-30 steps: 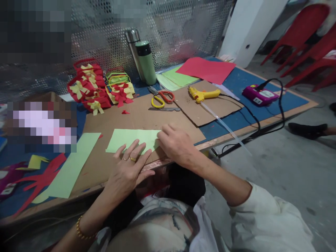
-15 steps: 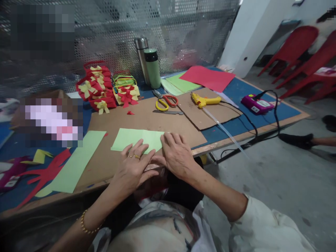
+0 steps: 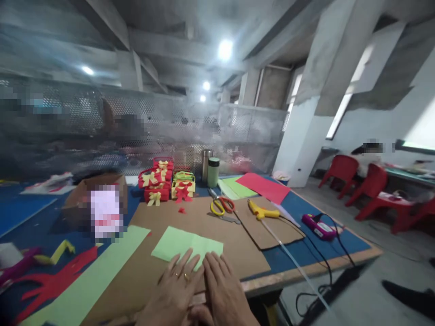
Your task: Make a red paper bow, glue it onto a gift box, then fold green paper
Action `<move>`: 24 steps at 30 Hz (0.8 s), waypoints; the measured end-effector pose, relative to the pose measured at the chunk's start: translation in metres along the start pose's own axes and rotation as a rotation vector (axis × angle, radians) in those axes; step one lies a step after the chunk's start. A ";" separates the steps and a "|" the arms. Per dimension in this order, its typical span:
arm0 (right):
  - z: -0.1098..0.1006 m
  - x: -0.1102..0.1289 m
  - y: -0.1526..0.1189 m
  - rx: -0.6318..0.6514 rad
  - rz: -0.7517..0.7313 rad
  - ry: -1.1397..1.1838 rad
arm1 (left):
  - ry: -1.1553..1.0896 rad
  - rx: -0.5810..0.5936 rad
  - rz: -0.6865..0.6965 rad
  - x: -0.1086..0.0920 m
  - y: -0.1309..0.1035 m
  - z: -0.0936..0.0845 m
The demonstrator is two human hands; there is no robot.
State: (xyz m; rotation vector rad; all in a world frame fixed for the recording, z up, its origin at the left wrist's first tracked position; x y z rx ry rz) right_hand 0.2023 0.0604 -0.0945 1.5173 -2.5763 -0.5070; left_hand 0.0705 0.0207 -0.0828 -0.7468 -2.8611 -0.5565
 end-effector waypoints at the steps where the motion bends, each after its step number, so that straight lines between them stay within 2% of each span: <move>1: 0.003 -0.002 0.001 -0.019 -0.012 -0.026 | 0.015 -0.019 -0.001 0.001 0.000 0.007; 5: 0.007 -0.002 0.001 -0.059 -0.012 -0.020 | -0.029 0.049 -0.031 0.001 0.001 0.031; 8: 0.006 0.000 0.000 -0.057 0.015 0.018 | -0.103 0.127 -0.064 -0.002 0.003 0.037; 15: 0.004 0.003 -0.003 -0.052 0.058 0.027 | -0.169 0.203 -0.043 -0.006 0.008 0.016; 21: 0.008 0.003 0.000 -0.006 0.092 -0.008 | -0.175 0.240 -0.034 -0.004 0.009 0.013; 24: 0.009 0.006 0.000 -0.016 0.074 -0.021 | -0.154 0.240 -0.049 -0.005 0.007 0.002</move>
Point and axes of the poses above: each hand's wrist, its own y-axis towards the middle knuckle, its own z-axis out of the palm, x = y × z, the point moved 6 cm from there along y, towards the middle knuckle, and after that the axes turned 14 degrees about x, right-handed, at the moved point
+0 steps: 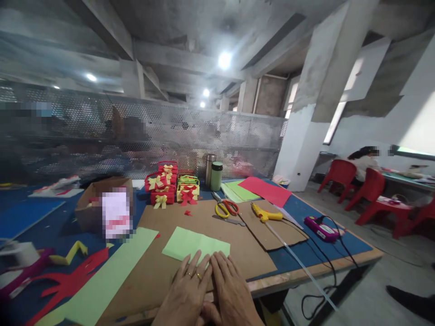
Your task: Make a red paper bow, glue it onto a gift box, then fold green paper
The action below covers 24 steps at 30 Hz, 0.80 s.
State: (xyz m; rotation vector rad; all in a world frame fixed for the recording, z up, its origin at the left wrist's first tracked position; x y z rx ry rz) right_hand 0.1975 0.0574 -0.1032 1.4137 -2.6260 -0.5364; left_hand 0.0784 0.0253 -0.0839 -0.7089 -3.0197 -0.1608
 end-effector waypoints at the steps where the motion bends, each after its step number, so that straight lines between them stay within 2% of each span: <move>1: 0.000 0.000 -0.001 -0.014 0.010 0.003 | 0.000 -0.004 -0.007 -0.002 -0.003 -0.005; 5: 0.000 -0.001 -0.006 -0.036 0.046 0.014 | -0.005 -0.054 -0.010 -0.009 -0.016 -0.021; 8: -0.002 0.001 -0.007 -0.058 0.017 -0.014 | -0.059 -0.107 0.001 -0.003 -0.027 -0.028; 10: -0.005 0.002 -0.007 -0.077 0.009 -0.057 | -0.094 -0.147 -0.038 0.011 -0.036 -0.032; 14: -0.011 0.005 -0.005 -0.100 -0.004 -0.132 | -0.055 -0.222 -0.267 0.057 -0.052 -0.041; 18: -0.017 0.007 -0.002 -0.128 -0.015 -0.150 | -0.059 -0.195 -0.315 0.083 -0.057 -0.036; 24: -0.020 0.006 -0.003 -0.121 -0.020 -0.160 | -0.042 -0.169 -0.333 0.081 -0.057 -0.027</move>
Point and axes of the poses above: each hand's wrist, its own y-axis towards the middle knuckle, its own z-axis out of the palm, x = y × z, the point moved 6 cm from there along y, towards the middle knuckle, and after that the axes turned 14 degrees about x, right-handed, at the moved point
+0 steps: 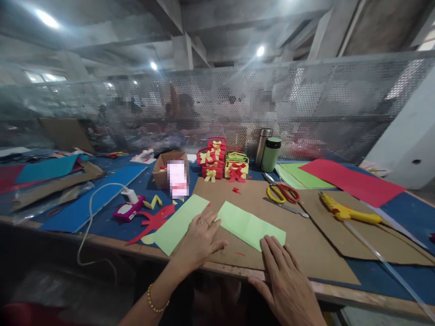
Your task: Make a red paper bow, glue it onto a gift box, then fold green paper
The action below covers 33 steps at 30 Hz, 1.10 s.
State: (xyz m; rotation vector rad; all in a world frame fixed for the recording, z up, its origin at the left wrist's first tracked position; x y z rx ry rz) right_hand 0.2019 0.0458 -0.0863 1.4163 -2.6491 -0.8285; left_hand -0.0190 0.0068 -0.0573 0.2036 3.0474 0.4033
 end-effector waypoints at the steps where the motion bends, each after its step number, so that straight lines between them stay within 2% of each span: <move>1: 0.000 -0.001 -0.001 0.004 -0.002 0.003 | 0.009 -0.006 -0.006 -0.001 0.000 0.000; 6: 0.007 -0.012 -0.003 0.028 -0.025 0.038 | 0.046 -0.058 0.000 -0.005 -0.003 -0.002; 10: 0.016 -0.024 0.000 0.046 -0.035 0.071 | 0.028 -0.105 0.058 -0.012 -0.006 -0.009; 14: 0.024 -0.032 0.003 0.042 -0.028 0.100 | 0.012 -0.060 0.143 -0.022 -0.008 -0.014; 19: 0.028 -0.035 0.003 0.024 0.050 0.135 | -0.044 0.013 0.149 -0.021 -0.008 -0.021; 23: 0.021 -0.032 0.007 0.049 0.113 0.170 | -0.182 0.079 0.220 -0.019 -0.009 -0.027; 26: 0.010 -0.031 0.011 0.019 0.169 0.182 | -0.249 0.094 0.279 -0.021 -0.010 -0.029; 30: -0.007 -0.025 0.015 -0.086 0.182 0.188 | -0.256 0.111 0.268 -0.023 -0.011 -0.027; 33: -0.017 -0.011 0.016 -0.114 0.147 0.210 | -0.234 0.117 0.251 -0.027 -0.014 -0.026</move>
Point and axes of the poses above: each hand's wrist, its own y-axis towards the middle knuckle, its own z-axis out of the palm, x = y × z, the point moved 6 cm from there along y, towards the middle knuckle, and after that the axes turned 14 degrees about x, right-handed, at the moved point
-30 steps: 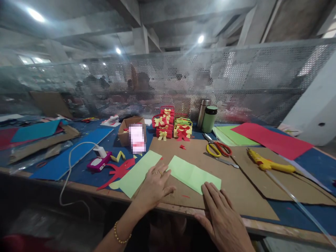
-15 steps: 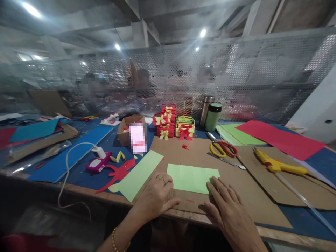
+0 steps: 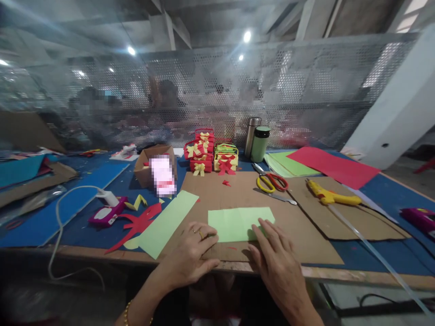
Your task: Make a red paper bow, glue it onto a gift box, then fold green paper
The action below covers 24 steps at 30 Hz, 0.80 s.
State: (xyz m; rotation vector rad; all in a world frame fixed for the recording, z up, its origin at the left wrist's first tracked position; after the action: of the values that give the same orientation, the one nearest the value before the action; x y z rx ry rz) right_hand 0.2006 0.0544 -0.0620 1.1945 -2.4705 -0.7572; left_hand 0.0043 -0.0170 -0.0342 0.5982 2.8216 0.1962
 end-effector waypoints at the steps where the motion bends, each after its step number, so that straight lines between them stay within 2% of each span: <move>1: -0.001 0.007 0.000 0.012 -0.019 0.024 | 0.018 -0.004 -0.006 -0.002 -0.001 0.000; 4: -0.005 0.028 0.002 0.062 -0.092 0.118 | 0.064 -0.025 -0.011 -0.007 -0.002 0.001; 7: -0.001 0.040 0.006 0.175 -0.111 0.132 | 0.056 -0.053 0.011 -0.007 -0.003 0.001; 13: 0.005 0.041 0.010 0.338 -0.081 0.089 | 0.028 -0.031 0.023 0.000 -0.003 0.002; 17: 0.006 0.041 0.013 0.406 -0.140 0.102 | 0.019 -0.018 0.018 0.001 -0.001 0.001; 21: 0.002 0.045 0.013 0.405 -0.184 0.128 | 0.058 -0.033 0.003 -0.005 -0.003 -0.003; 24: 0.001 0.046 0.007 0.321 -0.177 0.120 | 0.066 -0.031 -0.026 -0.012 -0.006 -0.007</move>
State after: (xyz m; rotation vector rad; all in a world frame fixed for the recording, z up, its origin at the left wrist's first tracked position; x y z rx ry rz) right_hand 0.1675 0.0219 -0.0567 1.5379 -2.4714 -0.3228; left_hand 0.0109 -0.0284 -0.0265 0.5573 2.8828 0.2585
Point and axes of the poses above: each hand's wrist, its own y-axis towards the middle knuckle, its own z-axis out of the palm, x = y × z, the point moved 6 cm from there along y, towards the middle knuckle, and after that the axes turned 14 degrees about x, right-handed, at the moved point
